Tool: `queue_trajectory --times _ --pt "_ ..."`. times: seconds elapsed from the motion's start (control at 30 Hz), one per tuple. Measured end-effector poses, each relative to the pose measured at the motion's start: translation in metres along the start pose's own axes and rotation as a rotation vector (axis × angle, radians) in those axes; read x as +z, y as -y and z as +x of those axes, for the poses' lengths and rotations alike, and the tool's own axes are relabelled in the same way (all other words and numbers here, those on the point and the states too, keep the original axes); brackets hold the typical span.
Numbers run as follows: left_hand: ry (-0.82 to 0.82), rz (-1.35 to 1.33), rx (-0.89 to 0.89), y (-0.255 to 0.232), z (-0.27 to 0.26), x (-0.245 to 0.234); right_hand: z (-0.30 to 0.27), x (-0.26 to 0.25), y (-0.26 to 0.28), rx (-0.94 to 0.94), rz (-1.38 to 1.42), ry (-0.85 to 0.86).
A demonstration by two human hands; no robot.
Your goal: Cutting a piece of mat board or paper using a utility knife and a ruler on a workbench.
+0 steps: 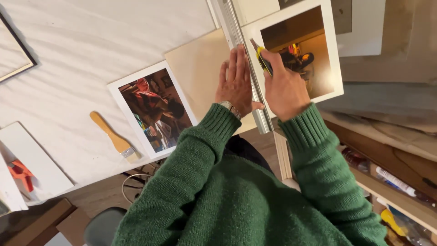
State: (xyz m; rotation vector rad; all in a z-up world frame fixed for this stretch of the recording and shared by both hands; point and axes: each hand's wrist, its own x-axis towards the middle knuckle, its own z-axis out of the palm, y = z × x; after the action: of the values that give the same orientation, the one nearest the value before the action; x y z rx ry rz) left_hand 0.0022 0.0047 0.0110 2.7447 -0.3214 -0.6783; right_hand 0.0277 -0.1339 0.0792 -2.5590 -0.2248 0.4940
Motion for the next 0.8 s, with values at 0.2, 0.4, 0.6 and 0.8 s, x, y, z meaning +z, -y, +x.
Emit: queue_trajectory --times 0.2,0.4,0.6,0.8 --pt "0.022 0.032 0.0 0.0 0.0 -0.003 0.037 0.01 0.006 0.024 -0.044 0.014" --pt "0.03 0.029 0.003 0.0 0.001 -0.004 0.045 0.009 0.01 0.045 -0.057 0.097" --pt "0.067 -0.021 -0.005 -0.001 0.0 -0.01 0.052 0.007 0.008 0.018 -0.097 0.138" --pt "0.069 -0.004 -0.003 0.0 0.002 -0.005 0.003 0.008 -0.014 -0.017 -0.098 0.147"
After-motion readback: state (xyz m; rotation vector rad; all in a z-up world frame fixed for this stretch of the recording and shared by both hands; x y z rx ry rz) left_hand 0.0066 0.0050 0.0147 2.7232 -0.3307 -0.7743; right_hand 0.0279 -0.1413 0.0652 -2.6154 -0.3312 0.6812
